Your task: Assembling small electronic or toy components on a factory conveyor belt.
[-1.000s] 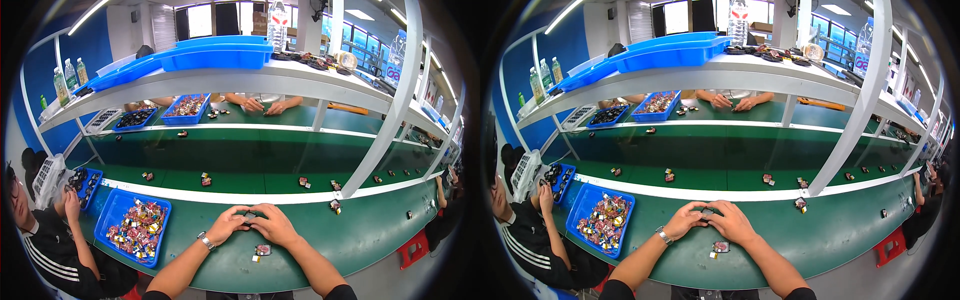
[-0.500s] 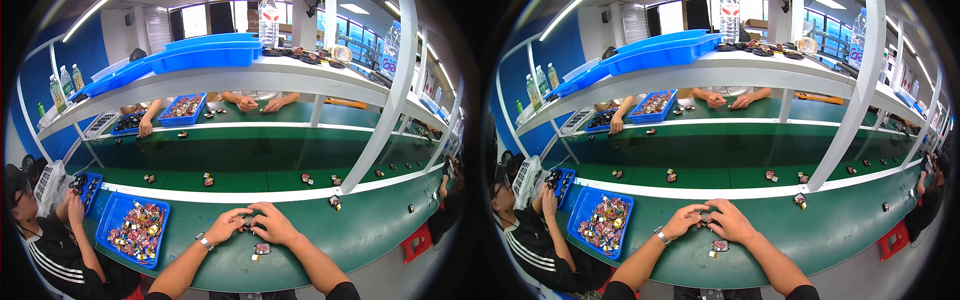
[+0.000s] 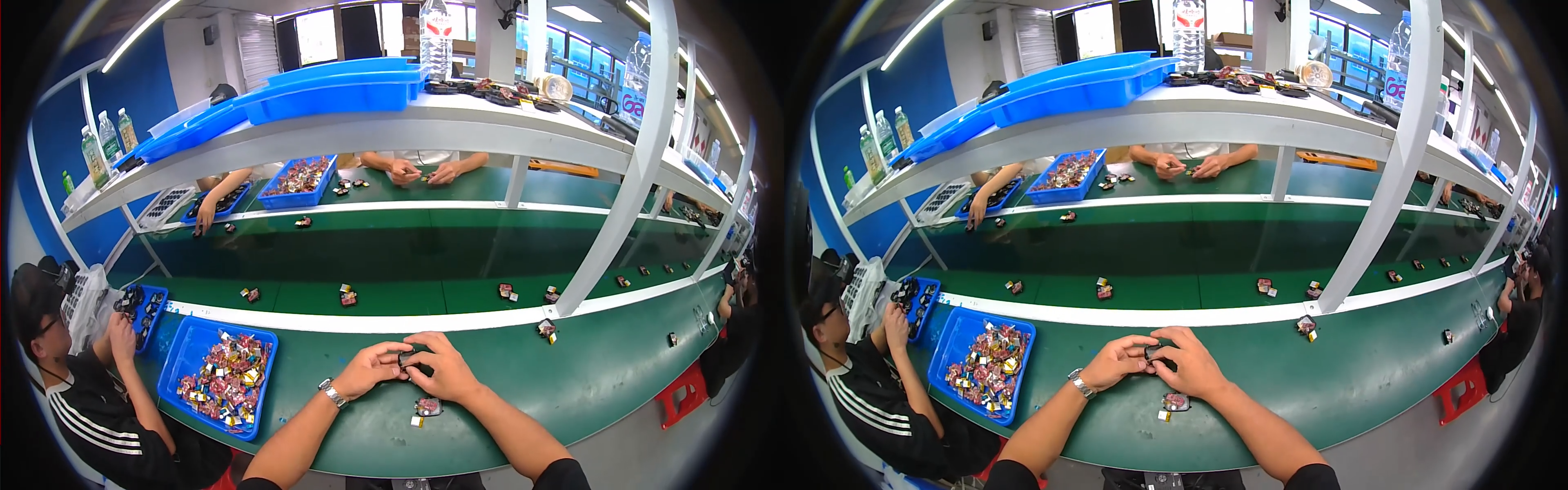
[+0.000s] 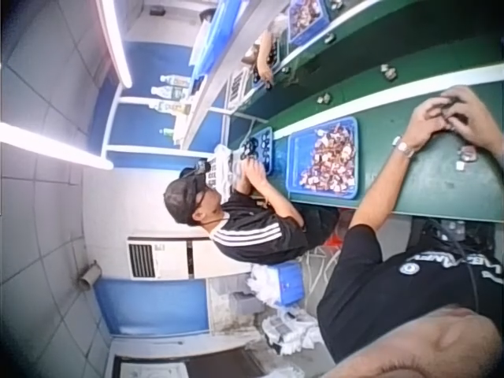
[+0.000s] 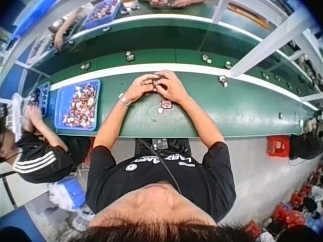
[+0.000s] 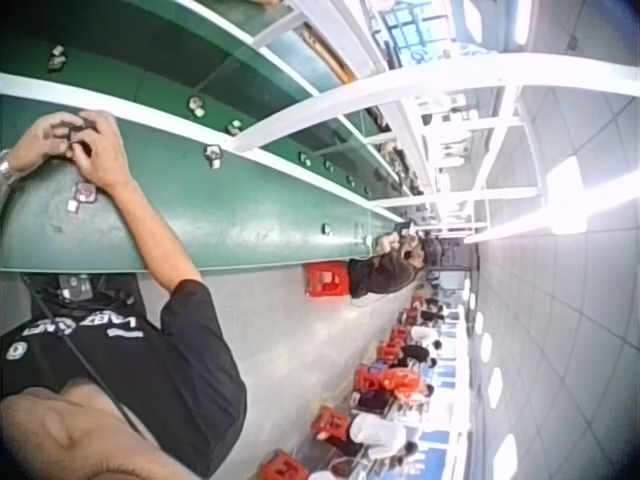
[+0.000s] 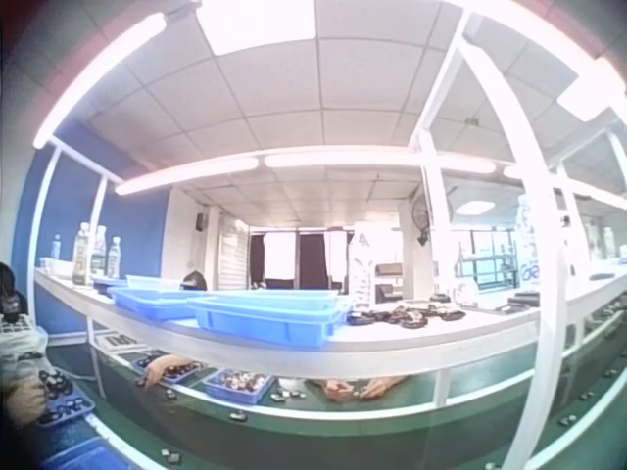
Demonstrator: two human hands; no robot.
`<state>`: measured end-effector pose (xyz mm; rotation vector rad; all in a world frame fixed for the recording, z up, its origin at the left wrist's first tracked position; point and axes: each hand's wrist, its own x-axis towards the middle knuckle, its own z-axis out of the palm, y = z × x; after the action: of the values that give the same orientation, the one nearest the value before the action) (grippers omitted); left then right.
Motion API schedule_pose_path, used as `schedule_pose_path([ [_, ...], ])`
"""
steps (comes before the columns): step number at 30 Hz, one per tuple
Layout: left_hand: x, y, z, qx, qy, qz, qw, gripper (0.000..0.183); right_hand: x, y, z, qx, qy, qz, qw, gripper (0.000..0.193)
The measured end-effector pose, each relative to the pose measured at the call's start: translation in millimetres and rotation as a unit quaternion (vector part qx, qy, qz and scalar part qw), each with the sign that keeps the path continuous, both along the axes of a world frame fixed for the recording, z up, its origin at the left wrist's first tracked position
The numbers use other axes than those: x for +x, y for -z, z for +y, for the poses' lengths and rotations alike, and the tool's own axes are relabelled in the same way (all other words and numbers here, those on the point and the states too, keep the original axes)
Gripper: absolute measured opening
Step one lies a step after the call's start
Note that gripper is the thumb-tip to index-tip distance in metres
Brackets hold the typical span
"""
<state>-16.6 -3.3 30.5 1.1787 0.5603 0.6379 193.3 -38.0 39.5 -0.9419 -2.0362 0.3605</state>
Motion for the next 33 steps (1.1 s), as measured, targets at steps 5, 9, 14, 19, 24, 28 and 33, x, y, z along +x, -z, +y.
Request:
schedule_pose_path([
  [5,-1,6,-1,0.069,0.002,0.005,0.998,0.041,-4,1,-3,-0.029,0.028,0.022,0.999,0.011],
  [9,-3,6,2,0.041,0.011,0.02,0.999,0.042,-1,1,-1,-0.044,0.018,0.03,0.998,0.011],
  [14,-2,4,1,0.016,0.01,0.016,1.0,0.039,6,2,2,-0.114,-0.041,0.057,0.991,0.013],
  [19,0,11,2,0.01,-0.005,0.005,1.0,0.037,3,5,0,-0.105,-0.018,0.045,0.993,0.014],
  [24,0,12,1,0.003,-0.019,-0.001,1.0,0.037,-3,5,-3,-0.052,0.036,0.042,0.997,0.014],
  [28,0,14,1,-0.015,-0.014,-0.009,1.0,0.036,-5,9,-4,-0.046,0.059,0.047,0.996,0.017],
  [33,-1,14,2,-0.017,-0.017,-0.007,1.0,0.035,-7,6,-4,-0.054,0.056,0.042,0.996,0.015],
])
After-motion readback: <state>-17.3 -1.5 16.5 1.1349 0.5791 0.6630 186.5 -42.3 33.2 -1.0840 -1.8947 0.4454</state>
